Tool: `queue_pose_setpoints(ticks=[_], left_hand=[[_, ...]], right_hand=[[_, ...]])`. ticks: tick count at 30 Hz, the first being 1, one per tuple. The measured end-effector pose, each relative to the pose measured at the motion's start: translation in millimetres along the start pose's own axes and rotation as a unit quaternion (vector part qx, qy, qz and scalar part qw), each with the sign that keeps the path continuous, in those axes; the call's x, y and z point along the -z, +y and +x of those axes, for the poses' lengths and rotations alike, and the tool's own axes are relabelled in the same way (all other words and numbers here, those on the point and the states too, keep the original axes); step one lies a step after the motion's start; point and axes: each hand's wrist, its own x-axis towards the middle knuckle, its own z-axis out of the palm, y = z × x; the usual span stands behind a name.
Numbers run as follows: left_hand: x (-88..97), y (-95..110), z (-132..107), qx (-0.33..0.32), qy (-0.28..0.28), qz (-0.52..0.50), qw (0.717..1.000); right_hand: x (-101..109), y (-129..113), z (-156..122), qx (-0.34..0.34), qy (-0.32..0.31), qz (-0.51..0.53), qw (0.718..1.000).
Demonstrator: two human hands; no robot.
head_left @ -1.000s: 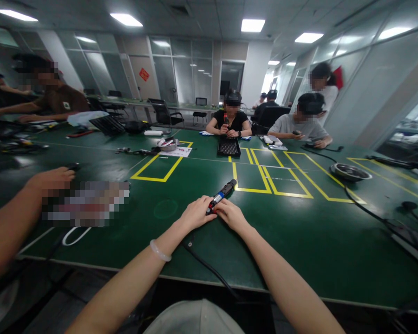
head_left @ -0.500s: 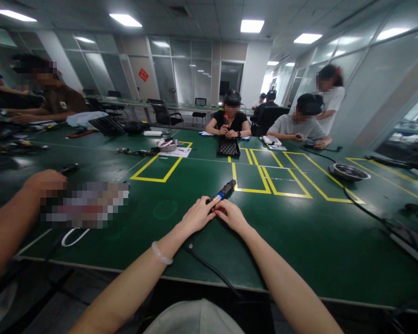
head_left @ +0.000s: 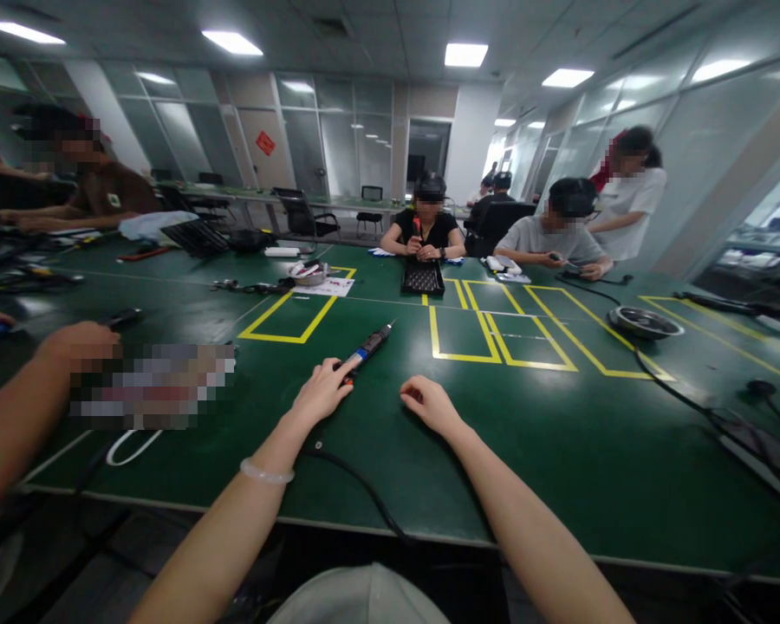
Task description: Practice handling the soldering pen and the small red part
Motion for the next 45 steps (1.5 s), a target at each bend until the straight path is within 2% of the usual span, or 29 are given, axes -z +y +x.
queue_pose_setpoints(ticks=[6,10,14,18,25,35,38,42,44,45], left_hand=[[9.1,-55,8,0.117,0.004,0.028,0.993],[11.8,-85,11,0.166,0.017,0.029,0.986],[16.8,-108,11,0.192,0.023,0.034,0.981],[19.5,-118,9,0.199,0.020,0.051,0.978],[17.0,-107,4,0.182,0.121,0.120,0.968],[21.0,-93,2,0.213,0.125,0.112,0.962],[22.7,-90,0,0.216,0.151,0.104,0.959],[25.3,-70,0,0.168,0.211,0.028,0.963],[22.7,-48,2,0.107,0.201,-0.073,0.971],[19.8,-35,4,0.058,0.176,-0.141,0.973]], right_hand=[[-1,1,0,-0.001,-0.002,0.000,1.000],[0,0,0,-0.001,-0.002,-0.001,1.000],[1,0,0,-0.001,-0.001,-0.004,1.000],[-1,2,0,0.002,0.002,-0.006,1.000],[-4,5,0,0.004,-0.002,-0.009,1.000],[-3,4,0,0.003,-0.003,0.000,1.000],[-3,4,0,0.001,-0.003,0.002,1.000],[-2,3,0,-0.002,-0.003,0.008,1.000],[-2,1,-1,-0.004,-0.001,0.020,1.000],[-2,1,-1,-0.006,0.002,0.031,1.000]])
